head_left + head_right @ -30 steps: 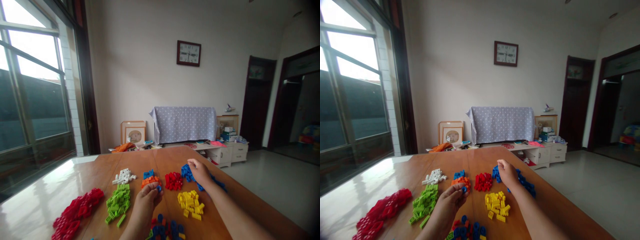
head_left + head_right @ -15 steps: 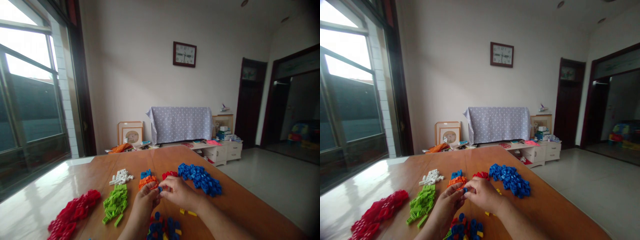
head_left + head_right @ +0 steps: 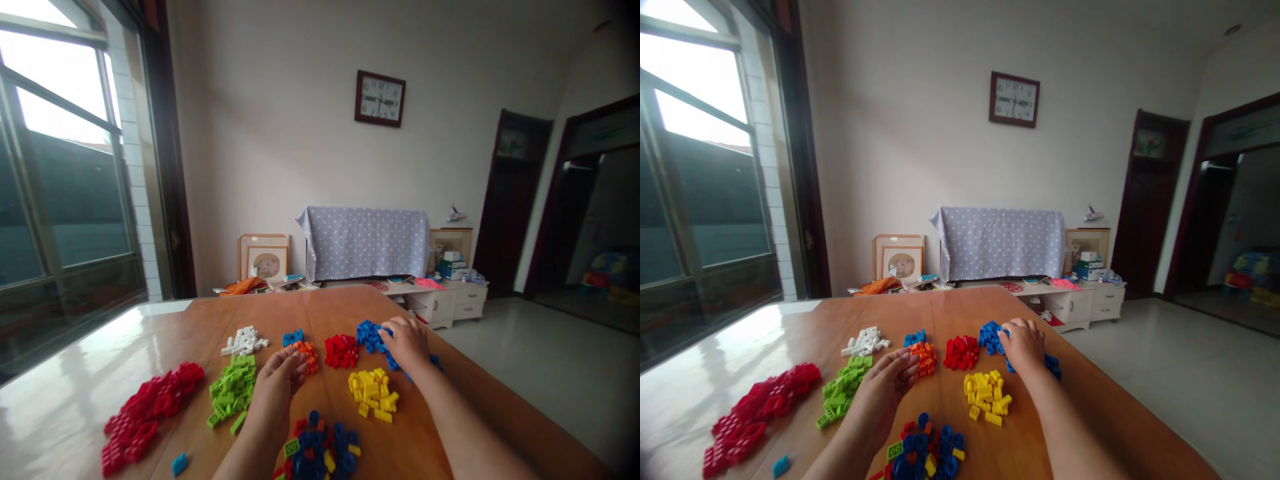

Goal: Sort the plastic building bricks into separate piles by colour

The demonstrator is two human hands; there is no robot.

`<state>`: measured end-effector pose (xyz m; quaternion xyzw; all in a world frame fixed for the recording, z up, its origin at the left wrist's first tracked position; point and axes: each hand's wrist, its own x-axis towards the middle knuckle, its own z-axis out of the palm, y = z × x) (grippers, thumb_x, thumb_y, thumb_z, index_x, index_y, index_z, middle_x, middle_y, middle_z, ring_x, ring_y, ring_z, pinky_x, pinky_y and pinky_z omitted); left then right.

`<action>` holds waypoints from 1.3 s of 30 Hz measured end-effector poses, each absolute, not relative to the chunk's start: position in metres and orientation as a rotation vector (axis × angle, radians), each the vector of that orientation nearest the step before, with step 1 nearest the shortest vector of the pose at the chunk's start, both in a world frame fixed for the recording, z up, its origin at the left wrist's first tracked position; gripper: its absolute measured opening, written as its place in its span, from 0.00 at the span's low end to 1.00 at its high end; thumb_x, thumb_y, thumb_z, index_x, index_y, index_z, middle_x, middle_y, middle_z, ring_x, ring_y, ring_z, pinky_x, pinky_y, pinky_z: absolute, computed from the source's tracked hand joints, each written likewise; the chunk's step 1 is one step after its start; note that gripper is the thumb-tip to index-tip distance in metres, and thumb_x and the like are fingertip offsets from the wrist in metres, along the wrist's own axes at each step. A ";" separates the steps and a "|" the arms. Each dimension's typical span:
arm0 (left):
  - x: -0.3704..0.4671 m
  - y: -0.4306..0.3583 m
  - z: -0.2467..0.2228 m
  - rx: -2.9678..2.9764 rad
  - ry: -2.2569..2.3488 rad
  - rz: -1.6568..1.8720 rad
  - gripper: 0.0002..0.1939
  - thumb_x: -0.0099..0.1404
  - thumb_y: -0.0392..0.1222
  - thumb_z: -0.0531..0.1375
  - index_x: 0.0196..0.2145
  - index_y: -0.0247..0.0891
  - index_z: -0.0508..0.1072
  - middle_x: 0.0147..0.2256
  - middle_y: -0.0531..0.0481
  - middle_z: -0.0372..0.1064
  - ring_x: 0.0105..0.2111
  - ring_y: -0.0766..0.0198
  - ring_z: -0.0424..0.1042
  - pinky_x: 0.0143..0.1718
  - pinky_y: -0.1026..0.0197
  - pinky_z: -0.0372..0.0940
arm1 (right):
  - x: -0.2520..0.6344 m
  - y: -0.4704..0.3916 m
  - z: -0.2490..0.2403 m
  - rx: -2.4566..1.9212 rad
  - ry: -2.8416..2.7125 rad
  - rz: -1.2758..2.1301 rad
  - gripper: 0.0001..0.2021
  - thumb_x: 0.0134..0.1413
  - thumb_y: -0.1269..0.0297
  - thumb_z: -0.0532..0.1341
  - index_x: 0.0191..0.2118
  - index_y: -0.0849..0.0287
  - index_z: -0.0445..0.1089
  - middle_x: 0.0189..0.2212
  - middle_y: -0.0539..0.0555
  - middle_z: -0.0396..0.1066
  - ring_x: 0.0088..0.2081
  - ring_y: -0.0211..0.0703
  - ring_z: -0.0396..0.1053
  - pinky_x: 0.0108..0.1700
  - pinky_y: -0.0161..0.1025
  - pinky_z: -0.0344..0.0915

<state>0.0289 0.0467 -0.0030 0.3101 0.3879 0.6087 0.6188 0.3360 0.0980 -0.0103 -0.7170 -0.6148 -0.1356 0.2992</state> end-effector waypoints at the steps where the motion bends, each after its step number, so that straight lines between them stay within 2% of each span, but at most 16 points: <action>1: 0.026 0.047 -0.002 0.712 0.893 1.419 0.15 0.57 0.38 0.68 0.42 0.35 0.73 0.38 0.43 0.77 0.30 0.67 0.76 0.33 0.66 0.69 | 0.341 0.100 -0.015 -1.944 -1.619 -0.387 0.11 0.59 0.56 0.60 0.42 0.49 0.78 0.49 0.56 0.74 0.54 0.55 0.62 0.52 0.47 0.54; 5: 0.018 0.051 -0.001 0.708 0.914 1.464 0.14 0.57 0.40 0.68 0.39 0.35 0.72 0.36 0.44 0.77 0.31 0.66 0.76 0.32 0.66 0.68 | 0.344 0.108 -0.033 -1.998 -1.627 -0.478 0.10 0.59 0.57 0.60 0.42 0.48 0.79 0.57 0.54 0.70 0.62 0.58 0.54 0.56 0.54 0.49; 8: 0.013 0.055 -0.002 0.695 0.930 1.482 0.14 0.57 0.39 0.68 0.40 0.35 0.72 0.37 0.43 0.77 0.31 0.66 0.76 0.31 0.67 0.68 | 0.345 0.112 -0.041 -2.047 -1.601 -0.491 0.12 0.59 0.58 0.60 0.45 0.48 0.78 0.59 0.54 0.69 0.65 0.60 0.49 0.57 0.58 0.48; 12: 0.010 0.058 -0.003 0.680 0.965 1.487 0.14 0.58 0.39 0.66 0.42 0.35 0.72 0.40 0.42 0.76 0.31 0.66 0.76 0.31 0.67 0.68 | 0.352 0.112 -0.038 -2.019 -1.531 -0.472 0.16 0.60 0.59 0.58 0.51 0.51 0.75 0.58 0.57 0.69 0.64 0.61 0.51 0.59 0.59 0.48; 16: 0.009 0.059 -0.004 0.684 0.990 1.490 0.15 0.58 0.40 0.66 0.43 0.36 0.72 0.39 0.43 0.76 0.31 0.67 0.76 0.30 0.67 0.67 | 0.343 0.103 -0.018 -1.758 -1.592 -0.352 0.15 0.61 0.60 0.56 0.48 0.57 0.75 0.51 0.60 0.73 0.57 0.56 0.63 0.58 0.51 0.55; 19: 0.009 0.058 -0.005 0.693 1.004 1.491 0.15 0.57 0.41 0.66 0.42 0.36 0.72 0.38 0.43 0.76 0.30 0.66 0.76 0.30 0.67 0.66 | 0.317 0.086 0.002 -1.461 -1.728 -0.094 0.14 0.62 0.59 0.54 0.42 0.58 0.75 0.41 0.57 0.76 0.46 0.49 0.70 0.50 0.42 0.63; 21: 0.009 0.057 -0.005 0.716 1.001 1.474 0.16 0.57 0.42 0.66 0.42 0.36 0.71 0.38 0.44 0.76 0.31 0.66 0.75 0.31 0.67 0.65 | 0.293 0.070 0.013 -1.302 -1.845 0.161 0.15 0.64 0.57 0.52 0.40 0.57 0.74 0.35 0.53 0.76 0.39 0.44 0.71 0.43 0.38 0.65; 23: 0.009 0.056 -0.005 0.739 1.019 1.453 0.16 0.56 0.43 0.66 0.42 0.37 0.71 0.39 0.44 0.76 0.31 0.66 0.75 0.31 0.66 0.64 | 0.269 0.052 0.022 -1.187 -1.993 0.393 0.13 0.63 0.58 0.54 0.39 0.57 0.74 0.34 0.50 0.75 0.37 0.42 0.71 0.40 0.36 0.64; 26: 0.010 0.054 -0.002 0.816 1.061 1.410 0.17 0.56 0.46 0.65 0.42 0.37 0.70 0.38 0.45 0.75 0.31 0.66 0.74 0.32 0.66 0.63 | 0.240 0.030 0.027 -1.106 -2.184 0.543 0.10 0.60 0.64 0.56 0.38 0.56 0.75 0.33 0.49 0.75 0.35 0.39 0.70 0.37 0.33 0.62; 29: 0.013 0.052 -0.002 1.004 1.128 1.313 0.15 0.55 0.45 0.64 0.40 0.37 0.71 0.33 0.48 0.74 0.29 0.66 0.72 0.31 0.65 0.61 | 0.228 0.019 0.024 -1.104 -2.350 0.581 0.09 0.55 0.69 0.57 0.36 0.56 0.75 0.33 0.48 0.75 0.35 0.38 0.71 0.36 0.33 0.61; 32: 0.017 0.050 -0.009 1.332 1.210 1.136 0.11 0.53 0.40 0.62 0.35 0.36 0.73 0.28 0.51 0.71 0.26 0.66 0.68 0.28 0.66 0.58 | 0.232 0.017 0.019 -1.225 -2.481 0.565 0.09 0.50 0.71 0.58 0.35 0.56 0.74 0.30 0.48 0.75 0.32 0.38 0.70 0.32 0.32 0.57; 35: 0.019 0.047 -0.018 1.731 1.340 0.910 0.11 0.51 0.35 0.60 0.34 0.37 0.77 0.28 0.50 0.72 0.27 0.64 0.67 0.29 0.65 0.57 | 0.241 0.018 0.019 -1.360 -2.548 0.594 0.10 0.46 0.70 0.60 0.36 0.56 0.74 0.30 0.48 0.75 0.30 0.38 0.69 0.27 0.32 0.53; 39: 0.019 0.042 -0.024 2.130 1.438 0.656 0.15 0.50 0.34 0.59 0.35 0.42 0.80 0.36 0.48 0.76 0.35 0.59 0.71 0.34 0.63 0.60 | 0.245 0.015 0.023 -1.438 -2.611 0.625 0.12 0.45 0.64 0.63 0.39 0.54 0.74 0.31 0.47 0.75 0.30 0.38 0.68 0.26 0.32 0.51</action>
